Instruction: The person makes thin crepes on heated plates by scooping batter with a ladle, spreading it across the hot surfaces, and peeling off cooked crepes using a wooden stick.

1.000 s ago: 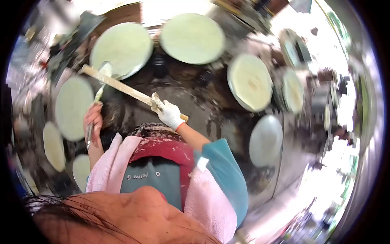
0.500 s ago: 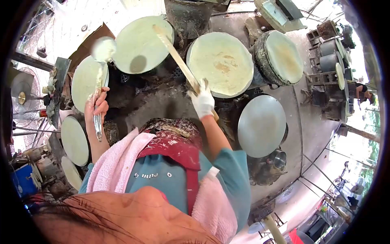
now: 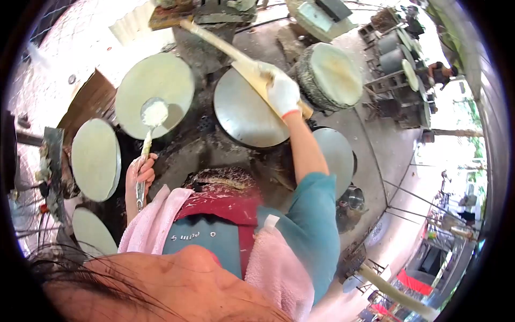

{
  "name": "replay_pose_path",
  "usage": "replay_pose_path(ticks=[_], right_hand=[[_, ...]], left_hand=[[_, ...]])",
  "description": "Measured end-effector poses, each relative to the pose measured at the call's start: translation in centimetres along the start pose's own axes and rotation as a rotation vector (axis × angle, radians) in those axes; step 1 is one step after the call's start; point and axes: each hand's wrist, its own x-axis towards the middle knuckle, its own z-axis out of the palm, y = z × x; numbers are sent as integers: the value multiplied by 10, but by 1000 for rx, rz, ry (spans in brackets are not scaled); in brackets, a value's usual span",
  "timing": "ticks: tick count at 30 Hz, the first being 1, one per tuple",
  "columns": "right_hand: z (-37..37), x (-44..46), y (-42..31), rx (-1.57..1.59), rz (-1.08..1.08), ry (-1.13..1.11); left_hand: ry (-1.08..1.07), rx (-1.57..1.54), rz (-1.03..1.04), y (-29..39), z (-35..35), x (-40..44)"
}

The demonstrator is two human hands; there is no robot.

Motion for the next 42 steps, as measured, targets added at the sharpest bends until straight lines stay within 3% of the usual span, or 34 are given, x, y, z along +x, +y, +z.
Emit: replay_pose_path(ticks=[4,8,10,12,16,18,20,22,24,26,29,30,31,33,34,37,38,40,42], right_hand=[[-101,85,57,-93,59,55],[-174,125,176,236,168,408],[-188,125,248,555,318,513],[-181,110,297,582,493,689],[-102,64,433,1049,768,759],[-65,35,444,1002,855,932],[-12,14,491,1108,1028,952],[23,-2,507,986,1001,985],[38,-12,508,1003,1065,926],[30,-20,484,951,998,880],[16,-26,474,541,997,633],[14,-30,471,390,1023,601],[14,-29,462,248,998,550],[7,-50,427,70,874,499],[3,-64,398,35,812,499],[4,-140,277,240,715,406],[11,-174,229,406,641,274],[29,-244,130,900,431,-39],[72,-323,67,764,74,-248]], left_hand=[[45,32,34,-4,8,11],[166,106,112,-26,40,14],[199,96,147,-46,52,15],[191,45,208,-71,59,13],[285,-94,319,-123,98,-1],[233,-206,335,-145,100,-15],[214,-276,349,-163,110,-27],[242,-339,377,-180,119,-39],[241,-377,400,-194,125,-57],[300,-393,458,-209,134,-76],[305,-420,527,-233,126,-111],[381,-429,550,-240,129,-122],[669,-331,609,-253,137,-135],[353,-450,655,-278,124,-174],[389,-553,689,-290,133,-194],[509,-390,827,-342,129,-270],[488,-378,867,-365,124,-299],[659,-499,931,-422,107,-365],[754,-593,1064,-482,90,-435]])
